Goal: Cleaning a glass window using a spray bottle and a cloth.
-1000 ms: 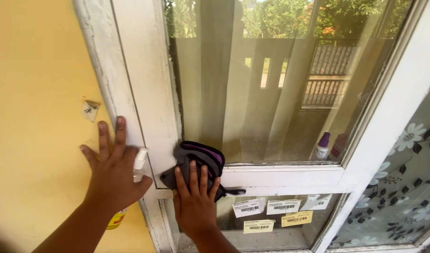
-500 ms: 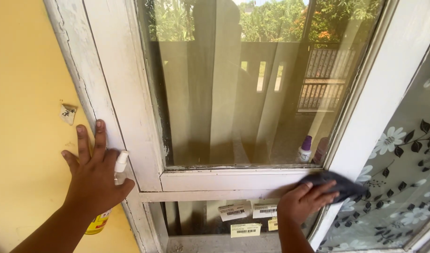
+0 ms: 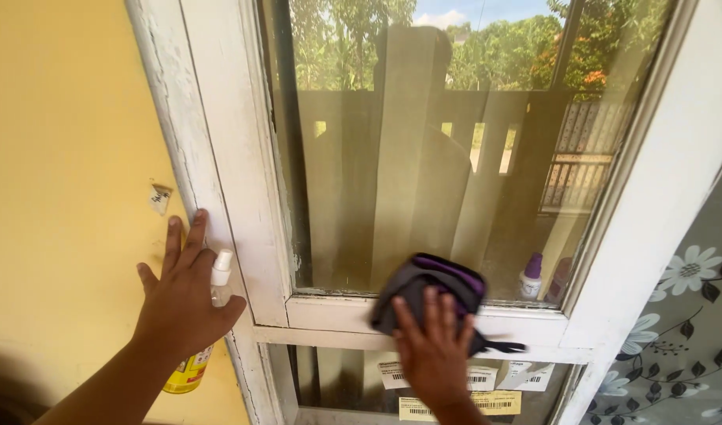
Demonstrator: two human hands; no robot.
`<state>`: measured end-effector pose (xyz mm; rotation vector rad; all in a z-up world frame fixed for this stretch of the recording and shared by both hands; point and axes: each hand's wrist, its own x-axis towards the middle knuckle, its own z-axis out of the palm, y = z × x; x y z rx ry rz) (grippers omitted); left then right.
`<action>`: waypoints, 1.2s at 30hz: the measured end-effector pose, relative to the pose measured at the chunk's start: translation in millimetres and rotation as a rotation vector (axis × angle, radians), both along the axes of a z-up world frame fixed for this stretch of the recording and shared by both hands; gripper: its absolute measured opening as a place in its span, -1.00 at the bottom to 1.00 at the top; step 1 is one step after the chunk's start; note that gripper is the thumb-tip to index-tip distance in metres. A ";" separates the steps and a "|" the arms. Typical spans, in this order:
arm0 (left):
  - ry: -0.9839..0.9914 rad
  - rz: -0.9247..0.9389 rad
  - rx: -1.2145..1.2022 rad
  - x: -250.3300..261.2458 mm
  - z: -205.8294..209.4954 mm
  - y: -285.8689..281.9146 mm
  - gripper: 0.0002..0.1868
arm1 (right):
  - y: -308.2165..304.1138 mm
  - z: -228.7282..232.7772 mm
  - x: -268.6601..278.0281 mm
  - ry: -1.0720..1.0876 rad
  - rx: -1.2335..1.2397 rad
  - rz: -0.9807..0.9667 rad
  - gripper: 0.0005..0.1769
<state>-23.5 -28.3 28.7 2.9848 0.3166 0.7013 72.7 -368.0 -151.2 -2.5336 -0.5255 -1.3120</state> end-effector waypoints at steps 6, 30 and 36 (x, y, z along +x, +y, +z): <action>-0.049 -0.015 -0.295 -27.8 9.5 -14.4 -0.11 | -127.1 22.1 4.0 -0.022 0.172 -0.228 -0.24; -0.197 -0.433 -1.249 -152.2 86.3 -93.4 -0.38 | -154.6 145.7 37.9 0.226 0.468 -0.087 -0.04; -0.161 -0.738 -1.670 -121.4 90.3 -152.9 -0.20 | -200.2 170.4 51.7 0.268 0.436 -0.121 -0.06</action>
